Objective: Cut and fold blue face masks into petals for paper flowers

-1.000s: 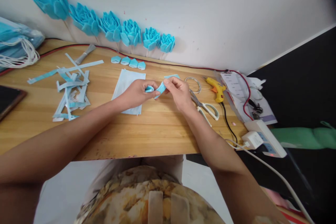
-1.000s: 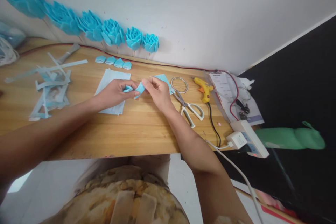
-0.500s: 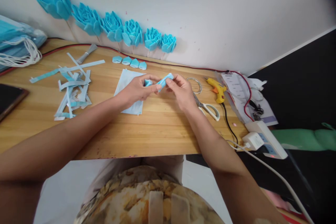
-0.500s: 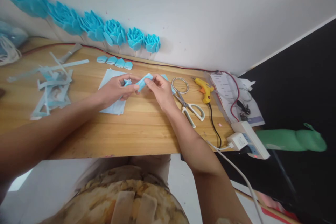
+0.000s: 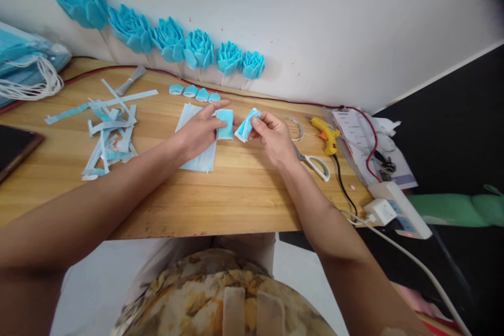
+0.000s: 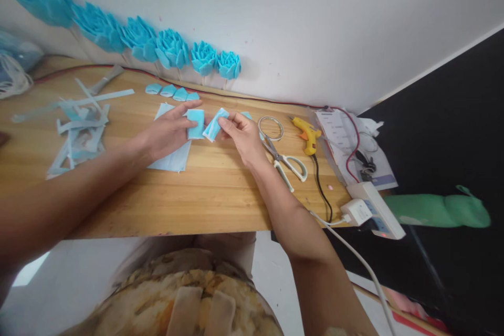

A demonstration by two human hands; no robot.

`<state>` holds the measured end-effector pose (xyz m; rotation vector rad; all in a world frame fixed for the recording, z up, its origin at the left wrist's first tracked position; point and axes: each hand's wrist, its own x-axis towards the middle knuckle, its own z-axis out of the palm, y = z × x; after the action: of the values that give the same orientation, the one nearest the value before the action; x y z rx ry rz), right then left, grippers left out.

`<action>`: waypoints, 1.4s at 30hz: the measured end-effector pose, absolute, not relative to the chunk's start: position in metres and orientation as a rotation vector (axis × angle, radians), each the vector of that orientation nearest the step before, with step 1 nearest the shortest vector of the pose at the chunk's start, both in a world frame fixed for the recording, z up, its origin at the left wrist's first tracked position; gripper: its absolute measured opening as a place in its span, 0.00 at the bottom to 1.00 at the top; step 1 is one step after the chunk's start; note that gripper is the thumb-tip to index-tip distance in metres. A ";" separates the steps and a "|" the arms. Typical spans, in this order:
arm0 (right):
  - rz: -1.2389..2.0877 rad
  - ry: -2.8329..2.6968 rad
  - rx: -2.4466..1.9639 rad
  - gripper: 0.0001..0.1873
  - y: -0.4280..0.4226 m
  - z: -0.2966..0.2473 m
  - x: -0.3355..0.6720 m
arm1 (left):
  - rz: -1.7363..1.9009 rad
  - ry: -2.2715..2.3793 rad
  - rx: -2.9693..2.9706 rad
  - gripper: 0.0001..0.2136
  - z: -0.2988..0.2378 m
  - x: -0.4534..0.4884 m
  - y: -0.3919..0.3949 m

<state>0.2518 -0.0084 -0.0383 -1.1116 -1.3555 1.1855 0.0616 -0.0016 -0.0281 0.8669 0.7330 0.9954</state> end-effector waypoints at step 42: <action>0.778 -1.799 -1.181 0.06 -0.016 -0.035 0.247 | 0.869 1.035 1.906 0.34 -0.029 0.062 -0.013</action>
<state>0.2468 -0.0165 -0.0349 -1.1811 -1.7992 0.7778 0.0617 -0.0134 -0.0293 1.9061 1.0348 0.8687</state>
